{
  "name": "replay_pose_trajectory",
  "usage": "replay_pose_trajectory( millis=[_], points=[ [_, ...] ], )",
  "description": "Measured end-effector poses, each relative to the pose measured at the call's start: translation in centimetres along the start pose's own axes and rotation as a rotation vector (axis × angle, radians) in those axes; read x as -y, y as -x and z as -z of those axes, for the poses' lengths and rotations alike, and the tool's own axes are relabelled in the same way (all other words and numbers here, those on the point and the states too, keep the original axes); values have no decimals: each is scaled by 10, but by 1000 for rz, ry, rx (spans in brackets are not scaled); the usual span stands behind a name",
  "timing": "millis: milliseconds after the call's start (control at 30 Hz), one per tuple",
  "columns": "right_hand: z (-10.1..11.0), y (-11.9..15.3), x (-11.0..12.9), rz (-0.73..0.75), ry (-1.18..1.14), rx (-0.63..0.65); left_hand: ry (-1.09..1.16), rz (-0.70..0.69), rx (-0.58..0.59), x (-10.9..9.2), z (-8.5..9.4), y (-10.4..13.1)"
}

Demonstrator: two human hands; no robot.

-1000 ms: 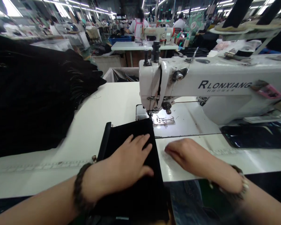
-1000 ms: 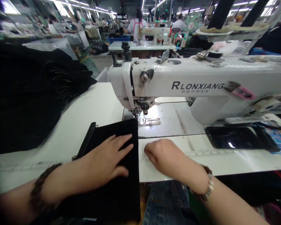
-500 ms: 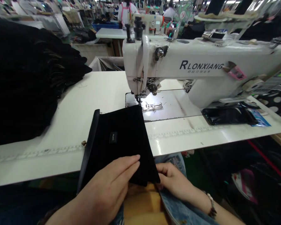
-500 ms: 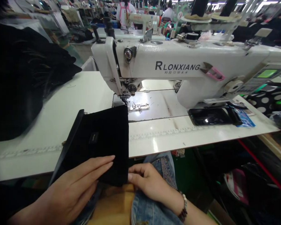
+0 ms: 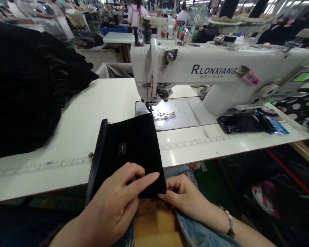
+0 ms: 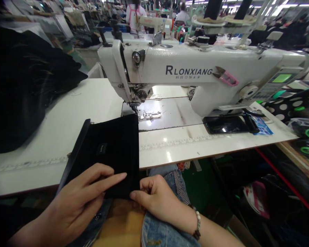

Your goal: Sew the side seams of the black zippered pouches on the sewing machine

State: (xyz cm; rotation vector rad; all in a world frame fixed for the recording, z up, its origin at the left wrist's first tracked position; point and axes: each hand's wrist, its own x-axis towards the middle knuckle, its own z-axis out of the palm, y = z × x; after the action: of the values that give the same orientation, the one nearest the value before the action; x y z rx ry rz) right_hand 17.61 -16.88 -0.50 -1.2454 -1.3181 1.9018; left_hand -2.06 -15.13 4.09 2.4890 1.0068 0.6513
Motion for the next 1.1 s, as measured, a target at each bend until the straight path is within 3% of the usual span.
replay_pose_trajectory(
  millis=[133,267,533,800,1100],
  points=[
    [-1,1,-1,14,-13,10,-114,-141,42,4,-19,0],
    [0,0,-3,-22,-38,41,-57,-180,20,8,-27,3],
    [4,2,-7,-2,-37,86,128,-200,54,9,-29,3],
    [10,5,4,-127,-142,175,143,-222,117,12,-28,5],
    [9,5,2,-142,-203,137,102,-258,102,12,-29,3]
  ],
)
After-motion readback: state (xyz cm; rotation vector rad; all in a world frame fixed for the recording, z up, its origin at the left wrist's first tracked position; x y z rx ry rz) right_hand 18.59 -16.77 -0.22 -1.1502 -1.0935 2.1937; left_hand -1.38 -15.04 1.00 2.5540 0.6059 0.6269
